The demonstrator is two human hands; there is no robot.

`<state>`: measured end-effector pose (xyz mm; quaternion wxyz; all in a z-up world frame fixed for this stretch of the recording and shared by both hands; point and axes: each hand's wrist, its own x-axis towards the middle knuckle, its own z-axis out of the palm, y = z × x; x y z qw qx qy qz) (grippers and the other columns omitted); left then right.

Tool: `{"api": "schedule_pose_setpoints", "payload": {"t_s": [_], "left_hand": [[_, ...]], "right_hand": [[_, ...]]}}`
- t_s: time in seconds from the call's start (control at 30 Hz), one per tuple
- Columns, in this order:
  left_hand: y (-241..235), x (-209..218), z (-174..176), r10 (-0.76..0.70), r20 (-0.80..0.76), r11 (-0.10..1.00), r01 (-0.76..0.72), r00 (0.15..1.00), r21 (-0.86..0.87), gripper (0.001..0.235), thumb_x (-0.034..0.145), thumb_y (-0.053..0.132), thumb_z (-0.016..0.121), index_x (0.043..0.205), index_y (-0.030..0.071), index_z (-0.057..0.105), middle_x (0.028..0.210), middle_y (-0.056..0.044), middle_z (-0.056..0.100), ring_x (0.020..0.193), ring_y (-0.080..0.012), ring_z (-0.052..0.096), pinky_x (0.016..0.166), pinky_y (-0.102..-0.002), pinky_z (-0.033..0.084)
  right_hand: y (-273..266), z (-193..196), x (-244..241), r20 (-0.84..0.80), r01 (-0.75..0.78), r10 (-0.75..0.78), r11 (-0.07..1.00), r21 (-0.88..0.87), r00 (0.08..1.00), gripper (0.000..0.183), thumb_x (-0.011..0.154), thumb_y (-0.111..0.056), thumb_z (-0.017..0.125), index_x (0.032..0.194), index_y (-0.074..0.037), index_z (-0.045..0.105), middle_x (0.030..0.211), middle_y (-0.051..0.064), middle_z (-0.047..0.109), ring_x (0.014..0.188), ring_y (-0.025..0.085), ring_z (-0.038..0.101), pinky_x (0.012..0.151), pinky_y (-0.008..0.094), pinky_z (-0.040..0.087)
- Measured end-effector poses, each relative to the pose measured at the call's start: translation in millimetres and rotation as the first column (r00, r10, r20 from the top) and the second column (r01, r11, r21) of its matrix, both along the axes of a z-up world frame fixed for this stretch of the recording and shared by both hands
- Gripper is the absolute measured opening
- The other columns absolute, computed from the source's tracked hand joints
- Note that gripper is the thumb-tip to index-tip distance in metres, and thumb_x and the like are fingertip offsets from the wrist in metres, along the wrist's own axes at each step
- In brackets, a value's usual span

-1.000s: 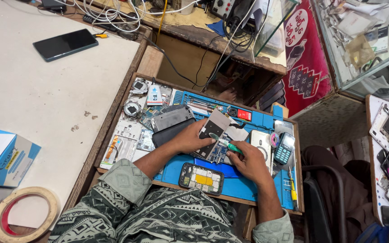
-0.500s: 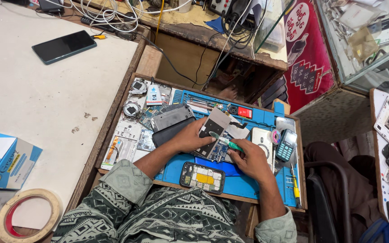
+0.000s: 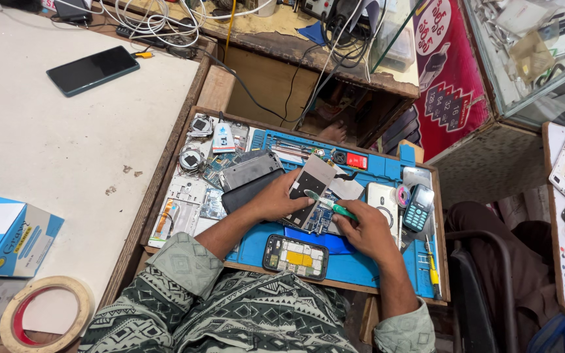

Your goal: The person uses a toothbrush to scrub and clean a mobile phone motherboard held in their left hand. They repeatedly brush different areas of the circuit board and flip it over to clean the other side.

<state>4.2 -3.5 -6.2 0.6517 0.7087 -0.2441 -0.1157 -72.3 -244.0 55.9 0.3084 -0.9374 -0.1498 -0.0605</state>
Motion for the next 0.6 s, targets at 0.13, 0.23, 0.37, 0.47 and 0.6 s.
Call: {"api": "schedule_pose_setpoints", "payload": {"t_s": [0.13, 0.23, 0.37, 0.47, 0.6], "left_hand": [[0, -3, 5, 0.002, -0.08, 1.0, -0.002, 0.997, -0.002, 0.056, 0.084, 0.016, 0.078, 0.134, 0.004, 0.054, 0.113, -0.01, 0.072, 0.102, -0.0153, 0.069, 0.087, -0.032, 0.058], [2, -4, 9, 0.013, -0.06, 1.0, -0.012, 0.998, 0.019, 0.059, 0.084, 0.017, 0.078, 0.136, 0.006, 0.051, 0.113, -0.011, 0.072, 0.102, -0.0163, 0.069, 0.087, -0.033, 0.057], [2, -6, 12, 0.027, -0.023, 0.998, -0.026, 0.999, 0.055, 0.063, 0.084, 0.018, 0.078, 0.139, 0.007, 0.049, 0.114, -0.012, 0.072, 0.103, -0.0192, 0.071, 0.088, -0.035, 0.057], [2, -6, 12, 0.032, 0.028, 0.995, -0.034, 0.999, 0.095, 0.07, 0.084, 0.019, 0.078, 0.145, 0.008, 0.044, 0.119, -0.014, 0.071, 0.107, -0.0214, 0.071, 0.09, -0.036, 0.056], [2, -9, 14, 0.053, 0.053, 0.992, -0.059, 0.997, 0.112, 0.084, 0.084, 0.02, 0.078, 0.155, 0.01, 0.033, 0.121, -0.016, 0.069, 0.107, -0.0239, 0.071, 0.091, -0.036, 0.056]], "right_hand": [[-2, 3, 1, 0.093, 0.013, -0.021, 0.996, 0.084, 0.995, 0.024, 0.087, -0.013, 0.074, 0.109, -0.006, 0.075, 0.086, 0.011, 0.075, 0.066, 0.019, 0.072, 0.06, 0.031, 0.055], [-3, 3, 1, 0.132, -0.003, -0.011, 0.994, 0.105, 0.991, 0.024, 0.086, -0.008, 0.073, 0.109, -0.005, 0.074, 0.085, 0.012, 0.074, 0.066, 0.019, 0.07, 0.06, 0.03, 0.054], [-2, 3, 1, 0.097, 0.022, -0.034, 0.993, 0.119, 0.995, 0.025, 0.085, -0.009, 0.074, 0.11, -0.006, 0.075, 0.08, 0.011, 0.074, 0.06, 0.017, 0.069, 0.056, 0.029, 0.053], [-3, 3, 0, 0.128, 0.004, -0.022, 0.991, 0.133, 0.992, 0.026, 0.084, -0.007, 0.074, 0.11, -0.006, 0.075, 0.08, 0.011, 0.074, 0.059, 0.016, 0.068, 0.056, 0.028, 0.052], [-4, 3, 1, 0.162, -0.013, -0.01, 0.99, 0.137, 0.987, 0.026, 0.082, -0.007, 0.075, 0.108, -0.007, 0.076, 0.077, 0.01, 0.073, 0.055, 0.015, 0.066, 0.053, 0.029, 0.05]]}}
